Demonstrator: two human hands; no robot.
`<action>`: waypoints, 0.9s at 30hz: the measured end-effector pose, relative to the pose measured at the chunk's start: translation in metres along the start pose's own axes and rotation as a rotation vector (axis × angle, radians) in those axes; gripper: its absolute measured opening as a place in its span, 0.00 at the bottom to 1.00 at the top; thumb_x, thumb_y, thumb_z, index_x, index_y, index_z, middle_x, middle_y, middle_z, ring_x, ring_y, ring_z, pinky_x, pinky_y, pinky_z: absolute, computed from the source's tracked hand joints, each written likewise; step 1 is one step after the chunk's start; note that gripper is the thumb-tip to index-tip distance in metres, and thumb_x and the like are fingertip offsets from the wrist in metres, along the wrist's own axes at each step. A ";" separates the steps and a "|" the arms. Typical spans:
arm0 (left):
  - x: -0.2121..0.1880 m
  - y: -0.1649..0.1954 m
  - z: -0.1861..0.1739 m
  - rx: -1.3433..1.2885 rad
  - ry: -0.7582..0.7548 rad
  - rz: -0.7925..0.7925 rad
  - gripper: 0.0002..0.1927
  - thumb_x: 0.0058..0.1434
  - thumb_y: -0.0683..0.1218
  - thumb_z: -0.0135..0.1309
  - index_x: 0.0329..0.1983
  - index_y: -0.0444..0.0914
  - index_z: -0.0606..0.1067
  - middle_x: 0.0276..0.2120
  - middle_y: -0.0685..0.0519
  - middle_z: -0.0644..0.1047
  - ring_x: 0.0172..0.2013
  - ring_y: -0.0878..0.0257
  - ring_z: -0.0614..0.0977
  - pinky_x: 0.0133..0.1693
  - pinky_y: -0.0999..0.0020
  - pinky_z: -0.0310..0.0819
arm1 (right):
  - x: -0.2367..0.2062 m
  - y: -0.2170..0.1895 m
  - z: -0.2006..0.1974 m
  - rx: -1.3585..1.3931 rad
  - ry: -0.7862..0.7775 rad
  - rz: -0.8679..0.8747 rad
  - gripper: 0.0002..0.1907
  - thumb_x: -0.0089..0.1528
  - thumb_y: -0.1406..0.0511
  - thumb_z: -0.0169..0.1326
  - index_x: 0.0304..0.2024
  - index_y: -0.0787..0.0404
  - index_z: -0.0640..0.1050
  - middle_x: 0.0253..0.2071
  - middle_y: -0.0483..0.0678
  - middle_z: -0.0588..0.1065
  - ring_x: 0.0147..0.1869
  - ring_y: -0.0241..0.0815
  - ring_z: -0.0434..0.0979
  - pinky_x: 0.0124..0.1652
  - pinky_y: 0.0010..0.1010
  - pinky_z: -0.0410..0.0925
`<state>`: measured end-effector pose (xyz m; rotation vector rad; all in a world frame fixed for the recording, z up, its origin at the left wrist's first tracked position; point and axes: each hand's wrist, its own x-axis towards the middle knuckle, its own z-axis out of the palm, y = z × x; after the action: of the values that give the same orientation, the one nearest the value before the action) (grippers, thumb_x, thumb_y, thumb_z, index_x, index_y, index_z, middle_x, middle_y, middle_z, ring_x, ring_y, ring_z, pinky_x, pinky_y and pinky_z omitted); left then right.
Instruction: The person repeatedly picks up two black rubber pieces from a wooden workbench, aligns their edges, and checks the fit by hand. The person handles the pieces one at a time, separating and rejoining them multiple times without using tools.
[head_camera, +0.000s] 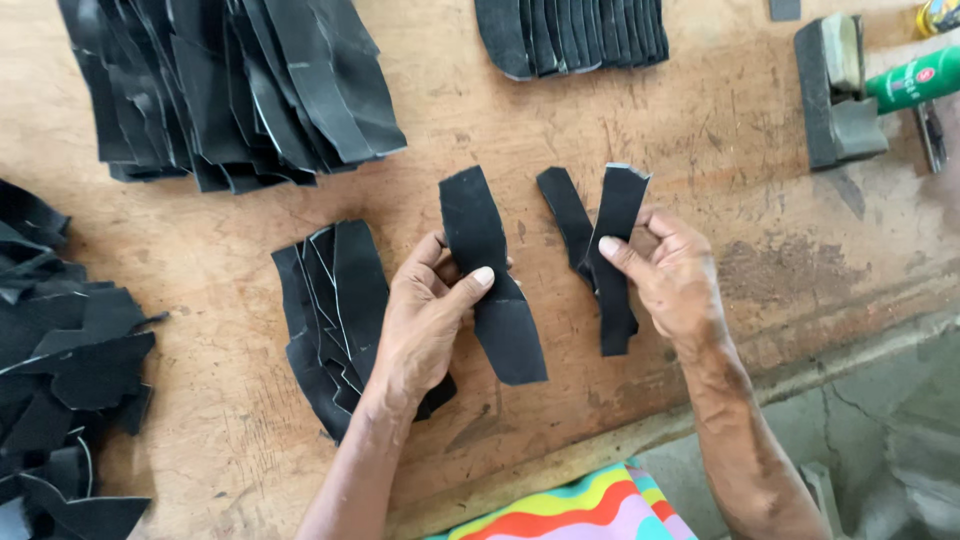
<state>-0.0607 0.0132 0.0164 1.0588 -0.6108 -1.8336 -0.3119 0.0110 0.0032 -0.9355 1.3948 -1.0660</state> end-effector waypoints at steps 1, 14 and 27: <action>-0.001 -0.002 -0.003 0.019 0.012 -0.010 0.20 0.63 0.34 0.54 0.59 0.34 0.72 0.45 0.50 0.81 0.43 0.68 0.83 0.41 0.75 0.80 | -0.002 -0.002 0.000 -0.129 0.007 -0.010 0.15 0.61 0.74 0.62 0.50 0.67 0.77 0.41 0.47 0.81 0.41 0.34 0.81 0.42 0.27 0.77; -0.005 -0.017 -0.007 0.027 0.017 0.040 0.22 0.61 0.33 0.57 0.60 0.33 0.73 0.46 0.51 0.81 0.45 0.67 0.83 0.48 0.72 0.82 | -0.016 0.003 0.015 -0.563 0.082 -0.252 0.14 0.54 0.75 0.69 0.39 0.65 0.78 0.40 0.47 0.78 0.38 0.33 0.76 0.36 0.24 0.71; -0.012 -0.010 -0.003 -0.009 -0.041 -0.027 0.19 0.62 0.33 0.56 0.57 0.33 0.71 0.43 0.46 0.83 0.45 0.63 0.84 0.48 0.68 0.83 | -0.026 -0.014 -0.007 0.134 -0.239 0.039 0.18 0.59 0.76 0.59 0.51 0.65 0.74 0.43 0.49 0.79 0.44 0.37 0.81 0.45 0.30 0.78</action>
<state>-0.0601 0.0288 0.0121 1.0307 -0.6150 -1.8838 -0.3167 0.0330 0.0239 -0.9025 1.1276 -0.9714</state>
